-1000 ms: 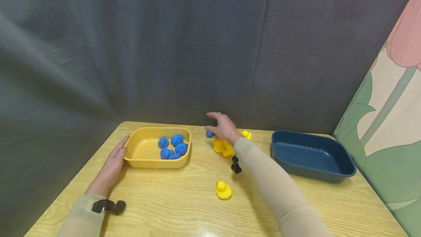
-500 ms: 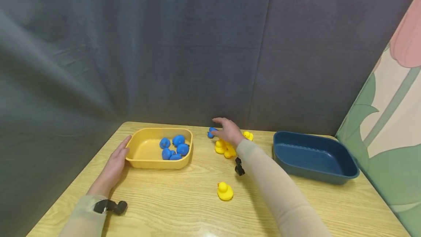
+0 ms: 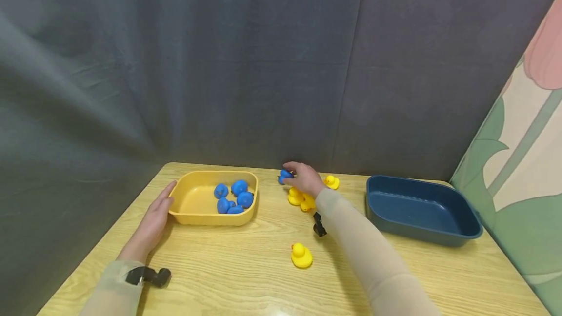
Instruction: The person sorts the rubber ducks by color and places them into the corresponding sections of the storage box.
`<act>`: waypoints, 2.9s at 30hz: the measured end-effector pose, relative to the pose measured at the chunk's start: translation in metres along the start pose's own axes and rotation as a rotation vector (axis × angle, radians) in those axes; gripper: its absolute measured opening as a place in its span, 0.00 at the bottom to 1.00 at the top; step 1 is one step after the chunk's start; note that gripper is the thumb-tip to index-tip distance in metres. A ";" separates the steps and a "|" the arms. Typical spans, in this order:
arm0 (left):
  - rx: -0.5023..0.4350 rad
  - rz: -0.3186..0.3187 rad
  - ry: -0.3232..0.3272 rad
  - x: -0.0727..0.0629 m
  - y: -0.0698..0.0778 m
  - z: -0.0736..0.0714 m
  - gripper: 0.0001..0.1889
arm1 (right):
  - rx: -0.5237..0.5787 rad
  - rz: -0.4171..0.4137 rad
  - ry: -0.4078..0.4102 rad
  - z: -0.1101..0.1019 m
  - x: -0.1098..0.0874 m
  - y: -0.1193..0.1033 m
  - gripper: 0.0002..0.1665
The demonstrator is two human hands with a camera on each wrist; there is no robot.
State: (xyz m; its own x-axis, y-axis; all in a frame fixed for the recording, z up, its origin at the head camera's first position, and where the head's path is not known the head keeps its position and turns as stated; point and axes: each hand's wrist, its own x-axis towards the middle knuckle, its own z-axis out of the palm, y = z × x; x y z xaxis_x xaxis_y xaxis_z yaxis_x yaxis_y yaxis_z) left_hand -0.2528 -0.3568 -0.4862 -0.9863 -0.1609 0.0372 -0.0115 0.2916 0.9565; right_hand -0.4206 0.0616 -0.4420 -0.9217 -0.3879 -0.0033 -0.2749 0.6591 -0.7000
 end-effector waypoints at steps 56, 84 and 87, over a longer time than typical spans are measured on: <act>0.017 0.006 0.001 0.003 -0.001 -0.001 0.33 | 0.006 -0.147 0.192 -0.001 -0.010 -0.049 0.18; -0.014 -0.008 -0.006 0.004 -0.002 0.000 0.33 | -0.014 -0.264 0.096 0.040 -0.026 -0.110 0.17; -0.003 -0.015 -0.009 0.004 -0.001 0.000 0.33 | -0.021 -0.261 0.054 0.045 -0.026 -0.112 0.16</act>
State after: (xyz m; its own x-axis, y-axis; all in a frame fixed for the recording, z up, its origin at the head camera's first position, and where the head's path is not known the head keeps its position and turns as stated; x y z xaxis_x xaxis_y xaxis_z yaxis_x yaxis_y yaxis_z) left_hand -0.2565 -0.3575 -0.4875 -0.9874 -0.1568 0.0204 -0.0256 0.2860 0.9579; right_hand -0.3535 -0.0306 -0.3956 -0.8318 -0.5121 0.2142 -0.5107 0.5546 -0.6570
